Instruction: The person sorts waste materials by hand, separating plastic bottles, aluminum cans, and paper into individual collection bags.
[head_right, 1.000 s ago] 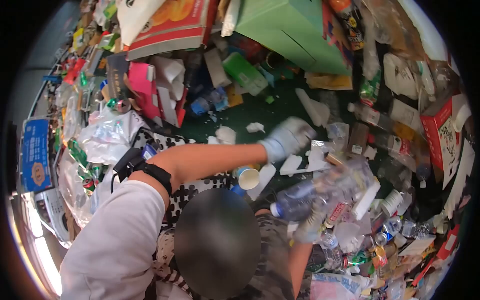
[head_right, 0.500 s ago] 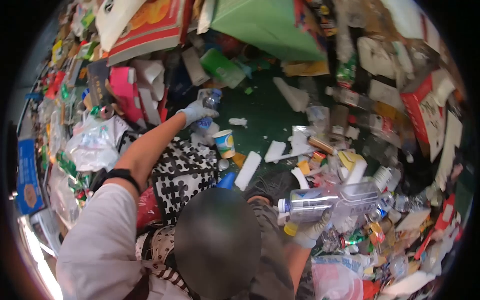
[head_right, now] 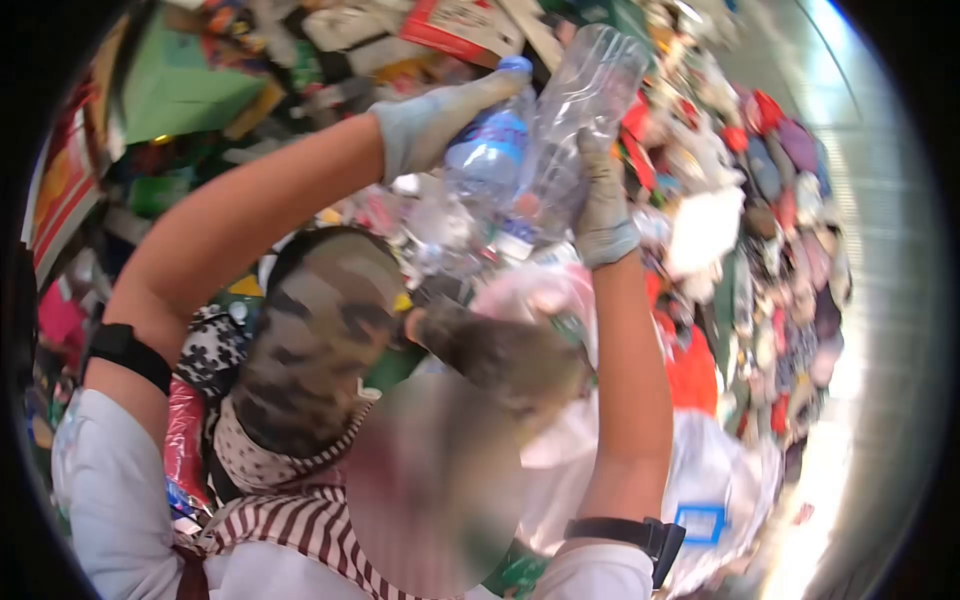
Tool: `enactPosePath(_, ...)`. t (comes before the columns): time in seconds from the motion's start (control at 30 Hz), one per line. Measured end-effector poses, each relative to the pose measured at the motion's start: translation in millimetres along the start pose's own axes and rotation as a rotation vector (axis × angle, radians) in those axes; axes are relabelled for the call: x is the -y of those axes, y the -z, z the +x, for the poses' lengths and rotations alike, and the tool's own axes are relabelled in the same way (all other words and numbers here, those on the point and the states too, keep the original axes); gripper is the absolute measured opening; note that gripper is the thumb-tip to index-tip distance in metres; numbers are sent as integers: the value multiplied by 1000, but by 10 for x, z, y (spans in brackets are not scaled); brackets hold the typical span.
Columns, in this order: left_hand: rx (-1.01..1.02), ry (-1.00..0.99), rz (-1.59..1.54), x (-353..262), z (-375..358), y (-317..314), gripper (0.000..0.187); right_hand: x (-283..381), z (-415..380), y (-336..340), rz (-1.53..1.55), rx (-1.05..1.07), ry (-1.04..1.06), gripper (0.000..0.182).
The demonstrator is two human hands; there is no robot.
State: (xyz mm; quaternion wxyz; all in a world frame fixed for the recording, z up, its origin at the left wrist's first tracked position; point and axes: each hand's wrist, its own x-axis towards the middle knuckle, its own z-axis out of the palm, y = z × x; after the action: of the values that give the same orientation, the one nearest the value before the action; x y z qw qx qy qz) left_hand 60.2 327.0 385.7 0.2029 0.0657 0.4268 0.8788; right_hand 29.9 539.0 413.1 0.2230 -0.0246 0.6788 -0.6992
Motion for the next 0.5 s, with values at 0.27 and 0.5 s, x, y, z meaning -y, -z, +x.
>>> enactPosePath(0.27,-169,13,481,1211,396,-2334,78,-158,-1923,1688,-417,-712,128,62)
enactPosePath(0.5,173,-126,1115,1349,602,-1939,35,-2212,-2397,1838,-733,-1178,212,75)
